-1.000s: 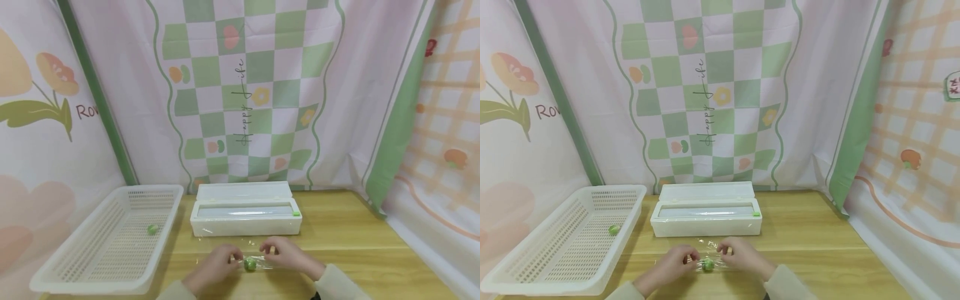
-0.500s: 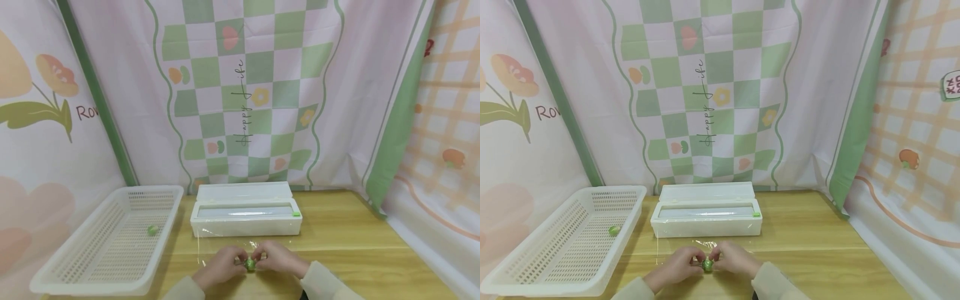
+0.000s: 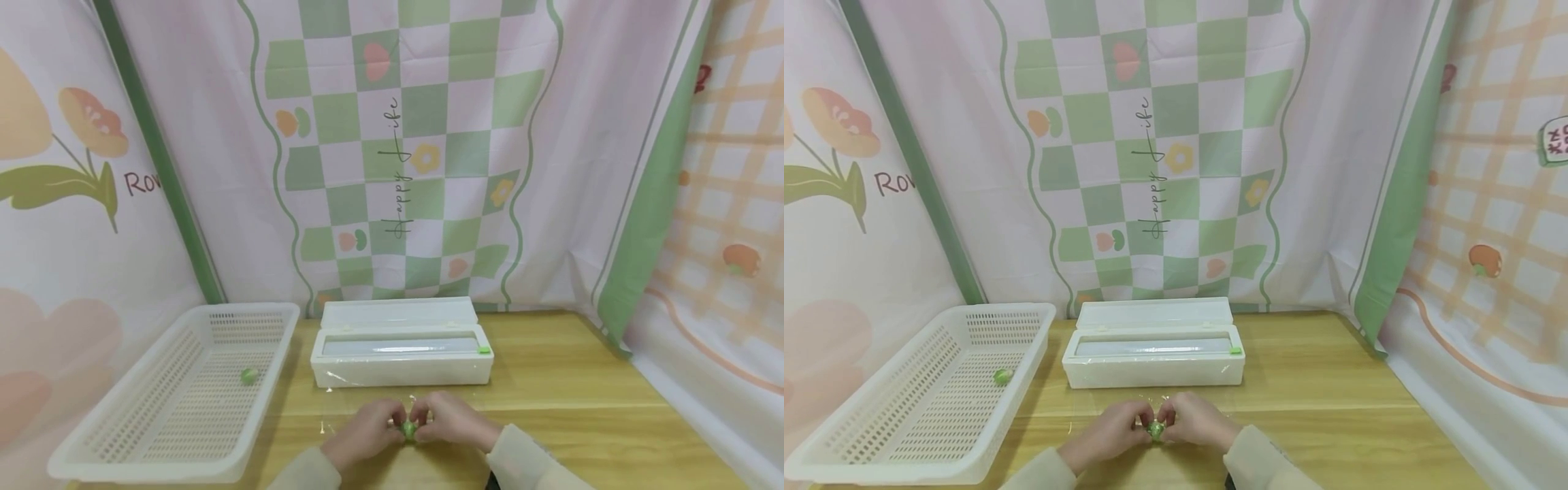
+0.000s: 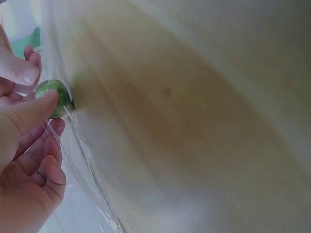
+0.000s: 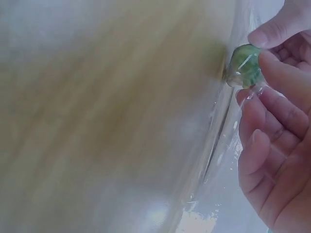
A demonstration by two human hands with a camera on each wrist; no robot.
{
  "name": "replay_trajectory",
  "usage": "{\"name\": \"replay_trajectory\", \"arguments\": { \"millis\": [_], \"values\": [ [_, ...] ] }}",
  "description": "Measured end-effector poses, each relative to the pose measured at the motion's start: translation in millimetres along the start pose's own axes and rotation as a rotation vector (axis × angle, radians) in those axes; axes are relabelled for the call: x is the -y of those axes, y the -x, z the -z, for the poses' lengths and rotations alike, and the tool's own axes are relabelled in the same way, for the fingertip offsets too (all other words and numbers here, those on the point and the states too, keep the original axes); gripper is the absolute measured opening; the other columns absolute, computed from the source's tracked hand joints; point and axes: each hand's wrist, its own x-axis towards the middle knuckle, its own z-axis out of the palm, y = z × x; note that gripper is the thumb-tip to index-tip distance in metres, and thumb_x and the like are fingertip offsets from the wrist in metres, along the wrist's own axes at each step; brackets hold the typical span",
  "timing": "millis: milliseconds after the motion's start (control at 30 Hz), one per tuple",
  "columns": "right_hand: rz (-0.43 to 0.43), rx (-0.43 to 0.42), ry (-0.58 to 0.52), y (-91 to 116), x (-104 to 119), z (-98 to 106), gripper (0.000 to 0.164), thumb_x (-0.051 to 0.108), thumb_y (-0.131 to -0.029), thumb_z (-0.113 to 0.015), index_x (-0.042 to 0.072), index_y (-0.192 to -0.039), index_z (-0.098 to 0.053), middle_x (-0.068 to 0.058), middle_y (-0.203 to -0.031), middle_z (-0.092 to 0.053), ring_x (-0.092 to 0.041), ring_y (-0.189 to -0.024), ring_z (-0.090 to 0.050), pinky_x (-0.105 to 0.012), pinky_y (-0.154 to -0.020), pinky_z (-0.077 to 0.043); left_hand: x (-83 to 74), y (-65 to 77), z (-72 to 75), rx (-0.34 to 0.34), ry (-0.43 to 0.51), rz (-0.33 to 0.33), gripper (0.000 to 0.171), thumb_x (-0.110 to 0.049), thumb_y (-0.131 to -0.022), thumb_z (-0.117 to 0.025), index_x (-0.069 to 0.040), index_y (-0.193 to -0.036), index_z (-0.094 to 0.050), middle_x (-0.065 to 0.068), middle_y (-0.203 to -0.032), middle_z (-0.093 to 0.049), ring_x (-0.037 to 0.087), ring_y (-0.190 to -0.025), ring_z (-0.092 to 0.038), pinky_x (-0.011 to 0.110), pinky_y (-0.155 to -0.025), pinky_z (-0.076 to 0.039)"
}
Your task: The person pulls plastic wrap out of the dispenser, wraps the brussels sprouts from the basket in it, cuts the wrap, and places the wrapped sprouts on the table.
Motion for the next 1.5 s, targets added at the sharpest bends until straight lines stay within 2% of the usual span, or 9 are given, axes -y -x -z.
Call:
{"name": "replay_trajectory", "arguments": {
  "millis": [167,367,667,833,1000,1100,1300,1433,1500],
  "values": [
    [-0.014,0.007,-0.023,-3,-1,0,0.018,0.008,-0.071,-0.075,0.011,-0.087,-0.069,0.010,-0.071,-0.059,-0.006,-0.066,-0.052,-0.023,-0.060,-0.043,2.6,-2.0,1.6,0.011,0.092,0.080,0.009,-0.011,-0.077,-0.070,-0.016,-0.082,-0.065,-0.013,-0.077,-0.059,0.002,-0.068,-0.050,0.020,-0.061,-0.044],
    [-0.052,0.007,-0.089,-5,-8,0,0.009,0.008,-0.076,-0.071,0.012,-0.084,-0.070,0.009,-0.072,-0.061,-0.006,-0.059,-0.051,-0.022,-0.053,-0.043,6.7,-5.8,3.1,0.011,0.097,0.096,0.007,-0.013,-0.080,-0.069,-0.012,-0.087,-0.070,-0.010,-0.080,-0.063,0.002,-0.068,-0.052,0.020,-0.061,-0.045],
    [-0.031,0.025,-0.132,-11,-14,1,0.010,0.011,-0.086,-0.063,0.009,-0.079,-0.070,0.003,-0.061,-0.058,-0.002,-0.050,-0.042,-0.018,-0.046,-0.035,14.1,-11.5,1.0,-0.042,-0.086,0.030,0.011,-0.020,-0.085,-0.064,-0.014,-0.089,-0.073,-0.010,-0.079,-0.064,0.003,-0.074,-0.053,0.024,-0.070,-0.044],
    [-0.052,0.049,-0.120,-15,-15,3,0.014,0.009,-0.088,-0.060,0.008,-0.076,-0.068,0.003,-0.058,-0.054,-0.002,-0.049,-0.040,-0.018,-0.045,-0.033,15.7,-13.9,-0.5,-0.053,-0.110,0.009,0.020,-0.021,-0.084,-0.066,-0.009,-0.100,-0.066,-0.010,-0.080,-0.061,0.005,-0.075,-0.051,0.023,-0.069,-0.045],
    [-0.050,0.050,-0.091,-17,-15,4,0.020,0.006,-0.089,-0.057,0.006,-0.070,-0.065,0.006,-0.054,-0.048,-0.003,-0.047,-0.038,-0.018,-0.043,-0.033,15.5,-13.4,0.4,-0.079,-0.280,-0.153,0.032,-0.028,-0.072,-0.077,-0.017,-0.094,-0.057,-0.011,-0.083,-0.060,0.004,-0.075,-0.051,0.021,-0.068,-0.042],
    [-0.058,0.050,-0.093,-18,-16,4,0.023,0.005,-0.089,-0.056,0.006,-0.067,-0.062,0.008,-0.052,-0.045,-0.003,-0.044,-0.038,-0.018,-0.041,-0.031,14.3,-14.3,0.7,-0.103,-0.373,-0.209,0.031,-0.027,-0.072,-0.077,-0.016,-0.092,-0.057,-0.009,-0.083,-0.061,0.005,-0.075,-0.051,0.021,-0.069,-0.041],
    [-0.064,0.052,-0.104,-18,-17,3,0.023,0.008,-0.090,-0.055,0.005,-0.068,-0.060,0.009,-0.051,-0.046,-0.003,-0.043,-0.039,-0.019,-0.041,-0.032,11.7,-18.0,0.2,-0.130,-0.388,-0.197,0.018,-0.025,-0.077,-0.073,-0.014,-0.087,-0.061,-0.007,-0.080,-0.063,0.005,-0.072,-0.054,0.022,-0.069,-0.042],
    [-0.049,0.018,-0.074,-17,-17,4,0.008,0.012,-0.088,-0.059,0.007,-0.083,-0.059,0.007,-0.059,-0.052,-0.005,-0.050,-0.046,-0.021,-0.044,-0.040,11.7,-20.1,0.9,-0.119,-0.382,-0.156,0.017,-0.027,-0.076,-0.073,-0.013,-0.083,-0.066,-0.008,-0.075,-0.062,0.003,-0.067,-0.052,0.020,-0.067,-0.043],
    [-0.037,0.004,-0.051,-17,-18,5,0.013,0.015,-0.084,-0.066,0.009,-0.092,-0.057,0.006,-0.065,-0.055,-0.006,-0.055,-0.050,-0.023,-0.048,-0.043,11.7,-20.9,1.9,-0.113,-0.381,-0.126,0.018,-0.027,-0.075,-0.074,-0.013,-0.083,-0.068,-0.008,-0.073,-0.060,0.003,-0.065,-0.050,0.019,-0.064,-0.042]
  ]
}}
